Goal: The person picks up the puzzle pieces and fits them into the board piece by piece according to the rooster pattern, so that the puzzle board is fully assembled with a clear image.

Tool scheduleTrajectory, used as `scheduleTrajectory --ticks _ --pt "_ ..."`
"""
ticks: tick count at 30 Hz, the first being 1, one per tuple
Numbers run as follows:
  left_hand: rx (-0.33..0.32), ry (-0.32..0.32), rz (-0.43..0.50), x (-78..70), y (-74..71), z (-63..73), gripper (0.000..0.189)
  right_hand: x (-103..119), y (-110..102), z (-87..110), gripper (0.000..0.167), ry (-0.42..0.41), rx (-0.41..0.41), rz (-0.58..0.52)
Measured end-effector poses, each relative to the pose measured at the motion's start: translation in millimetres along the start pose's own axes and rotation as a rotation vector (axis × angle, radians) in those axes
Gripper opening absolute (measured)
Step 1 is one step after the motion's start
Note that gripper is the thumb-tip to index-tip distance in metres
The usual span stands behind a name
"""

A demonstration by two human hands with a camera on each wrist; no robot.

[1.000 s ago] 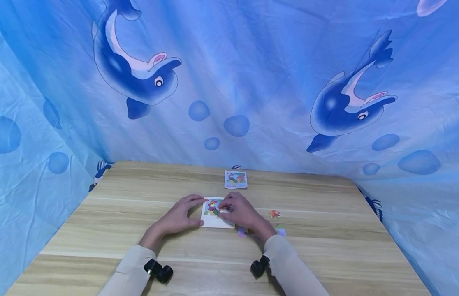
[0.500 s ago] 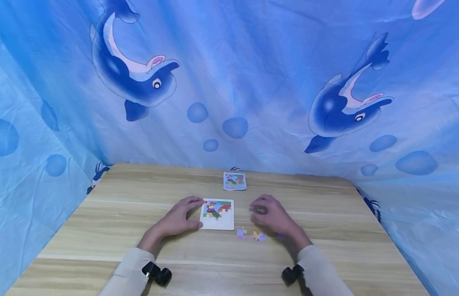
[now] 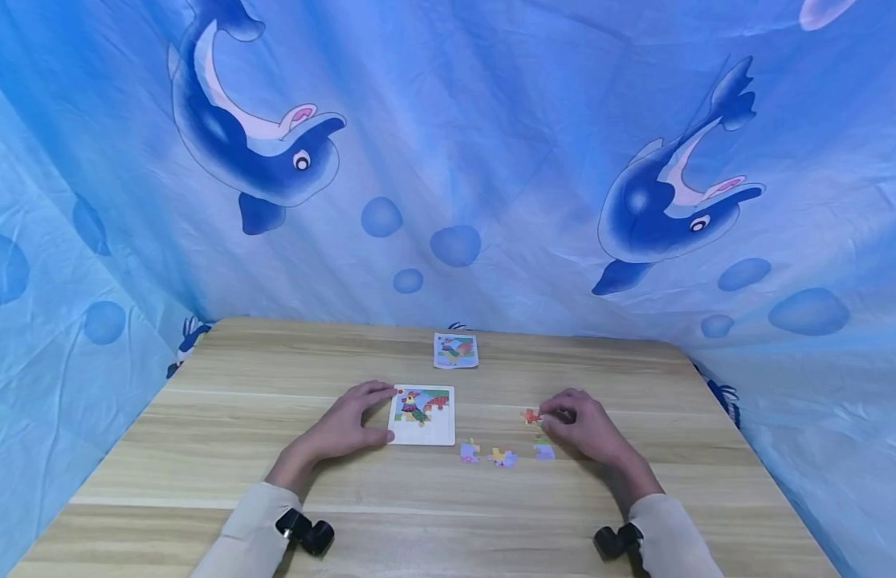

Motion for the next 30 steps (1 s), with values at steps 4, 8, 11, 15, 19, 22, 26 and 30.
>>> scheduleTrajectory --ticks 4,8,11,15,19,22,26,30 --pt "-0.006 0.006 0.001 -1.0 0.1 0.5 0.075 0.0 1.3 0.5 0.021 -0.003 0.000 0.011" --pt "-0.006 0.007 0.000 -1.1 0.2 1.3 0.076 -0.8 3.5 -0.2 0.020 -0.016 -0.008 0.043" --pt "-0.001 -0.001 0.002 -0.1 0.5 1.6 0.076 -2.5 6.0 -0.3 0.020 -0.019 -0.013 0.058" --pt "0.000 -0.003 0.001 0.9 0.7 2.3 0.075 -4.3 8.3 0.5 0.020 -0.018 -0.020 0.069" --pt "-0.003 -0.001 0.004 1.7 1.2 3.3 0.075 -4.6 9.5 1.1 0.021 -0.010 -0.023 0.062" --pt "-0.004 0.001 0.006 2.0 1.7 3.4 0.075 -4.2 9.7 1.3 0.021 -0.012 -0.025 0.057" --pt "-0.005 0.003 0.007 1.3 1.5 2.1 0.074 -0.7 8.4 -0.3 0.021 -0.018 -0.027 0.048" --pt "-0.002 0.002 0.006 0.6 1.2 0.4 0.074 8.5 7.1 -5.3 0.021 -0.037 -0.032 0.030"
Point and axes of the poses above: each hand's wrist, its own z-axis away from the middle knuckle, its own y-axis out of the palm, x = y × z, the point moved 9 cm from there along -z, towards the middle knuckle, and after that the axes turned 13 degrees about -y, right-handed, at the moved point
